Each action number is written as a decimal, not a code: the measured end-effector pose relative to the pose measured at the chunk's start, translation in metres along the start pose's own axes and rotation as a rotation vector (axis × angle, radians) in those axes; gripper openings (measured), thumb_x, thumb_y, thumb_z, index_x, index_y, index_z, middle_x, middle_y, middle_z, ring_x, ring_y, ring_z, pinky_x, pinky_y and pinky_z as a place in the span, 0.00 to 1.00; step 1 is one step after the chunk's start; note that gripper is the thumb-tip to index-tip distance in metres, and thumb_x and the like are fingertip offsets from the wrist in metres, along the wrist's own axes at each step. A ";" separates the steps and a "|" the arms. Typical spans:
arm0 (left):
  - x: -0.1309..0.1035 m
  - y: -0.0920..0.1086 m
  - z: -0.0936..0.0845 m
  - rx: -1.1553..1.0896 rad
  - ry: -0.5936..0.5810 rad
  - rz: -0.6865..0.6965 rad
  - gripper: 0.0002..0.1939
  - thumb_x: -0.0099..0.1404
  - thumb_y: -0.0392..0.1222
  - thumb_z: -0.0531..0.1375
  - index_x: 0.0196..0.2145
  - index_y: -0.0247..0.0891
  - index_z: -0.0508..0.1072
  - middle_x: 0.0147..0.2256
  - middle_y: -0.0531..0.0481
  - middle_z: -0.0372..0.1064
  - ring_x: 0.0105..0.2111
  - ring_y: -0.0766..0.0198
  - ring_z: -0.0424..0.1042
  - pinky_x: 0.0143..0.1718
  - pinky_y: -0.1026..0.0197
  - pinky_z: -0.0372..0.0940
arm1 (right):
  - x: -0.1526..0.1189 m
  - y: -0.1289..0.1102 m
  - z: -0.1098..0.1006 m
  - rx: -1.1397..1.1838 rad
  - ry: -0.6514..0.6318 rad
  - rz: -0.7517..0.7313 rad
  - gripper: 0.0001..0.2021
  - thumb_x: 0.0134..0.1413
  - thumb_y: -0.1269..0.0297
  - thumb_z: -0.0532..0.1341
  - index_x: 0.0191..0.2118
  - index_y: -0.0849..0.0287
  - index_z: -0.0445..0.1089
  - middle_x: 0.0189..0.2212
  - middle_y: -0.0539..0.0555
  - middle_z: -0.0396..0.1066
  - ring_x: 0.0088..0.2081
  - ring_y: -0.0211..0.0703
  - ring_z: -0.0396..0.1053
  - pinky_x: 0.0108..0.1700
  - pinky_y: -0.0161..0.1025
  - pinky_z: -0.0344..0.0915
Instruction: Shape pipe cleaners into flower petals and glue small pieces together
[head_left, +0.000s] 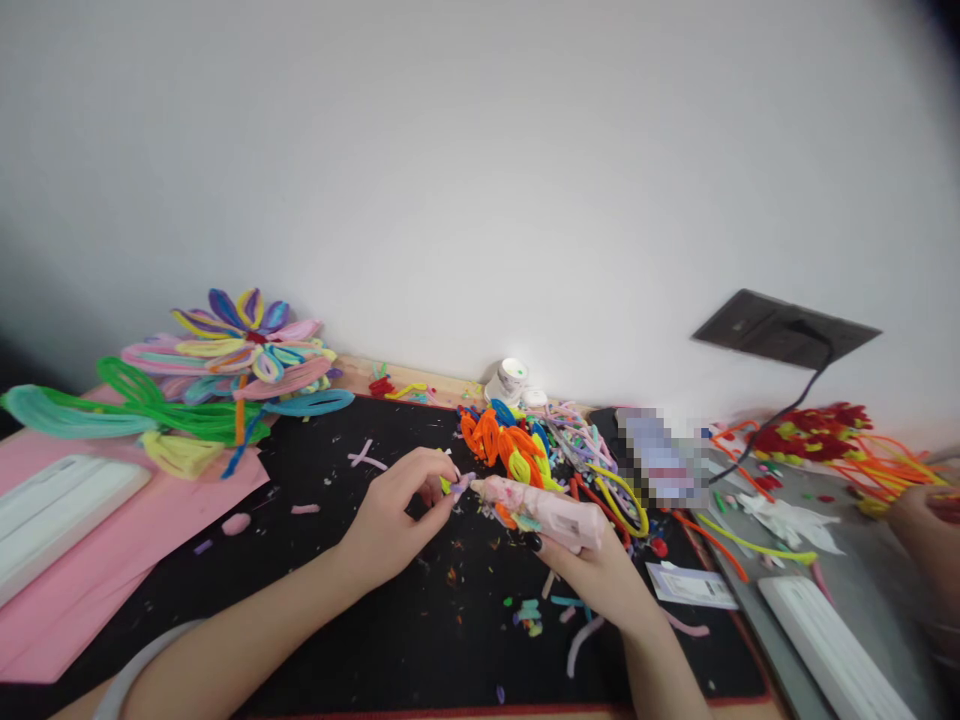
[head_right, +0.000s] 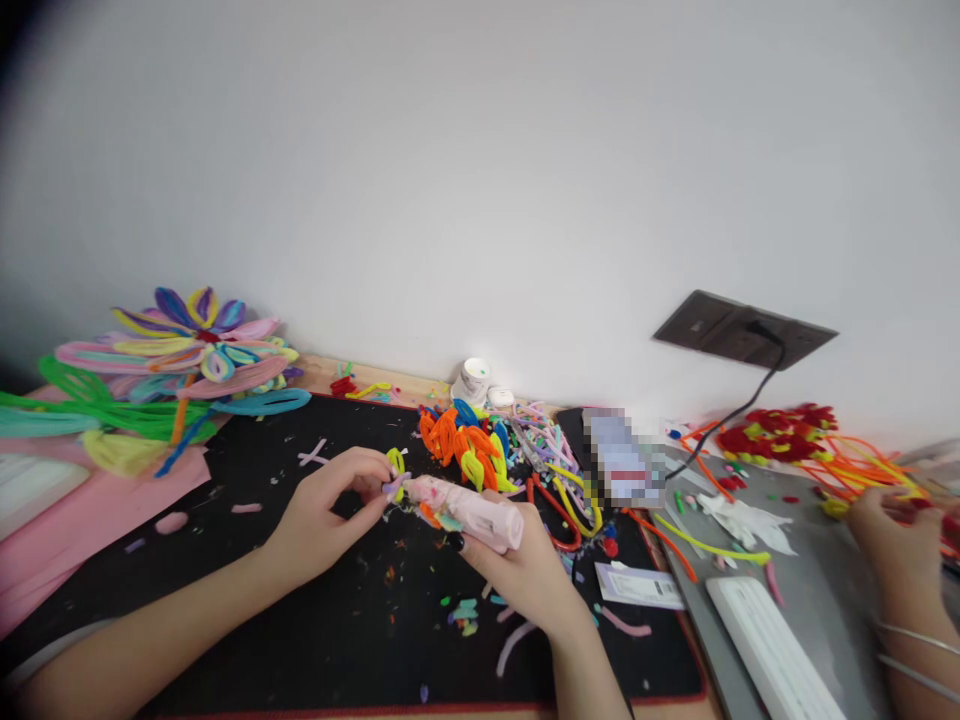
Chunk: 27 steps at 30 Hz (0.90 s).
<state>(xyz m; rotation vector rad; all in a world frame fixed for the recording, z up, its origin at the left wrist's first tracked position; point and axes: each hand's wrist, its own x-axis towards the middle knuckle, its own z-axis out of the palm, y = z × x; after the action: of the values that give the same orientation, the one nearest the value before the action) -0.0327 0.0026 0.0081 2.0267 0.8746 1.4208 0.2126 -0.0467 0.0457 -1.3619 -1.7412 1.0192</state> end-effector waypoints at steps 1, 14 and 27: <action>0.000 0.000 0.000 -0.002 -0.002 -0.003 0.09 0.65 0.26 0.59 0.39 0.40 0.72 0.38 0.51 0.73 0.27 0.70 0.71 0.29 0.68 0.69 | 0.000 0.000 0.000 0.002 0.001 -0.002 0.04 0.52 0.64 0.64 0.30 0.58 0.75 0.26 0.53 0.75 0.29 0.46 0.72 0.36 0.39 0.74; -0.001 -0.001 0.000 -0.032 -0.015 -0.041 0.09 0.65 0.27 0.59 0.39 0.39 0.72 0.38 0.50 0.73 0.27 0.70 0.71 0.29 0.68 0.69 | 0.001 0.005 0.000 0.029 0.025 -0.051 0.08 0.55 0.66 0.63 0.39 0.58 0.80 0.28 0.53 0.76 0.29 0.47 0.72 0.33 0.38 0.72; -0.001 0.000 0.001 -0.206 0.008 -0.259 0.05 0.64 0.32 0.61 0.36 0.40 0.73 0.37 0.50 0.72 0.30 0.66 0.72 0.31 0.65 0.68 | 0.002 0.004 -0.004 -0.108 0.150 -0.054 0.04 0.53 0.66 0.63 0.28 0.57 0.70 0.23 0.47 0.67 0.25 0.39 0.61 0.27 0.35 0.60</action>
<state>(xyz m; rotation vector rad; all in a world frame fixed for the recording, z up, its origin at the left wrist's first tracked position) -0.0318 0.0023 0.0069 1.6904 0.9169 1.3163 0.2175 -0.0430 0.0438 -1.4124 -1.7318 0.7828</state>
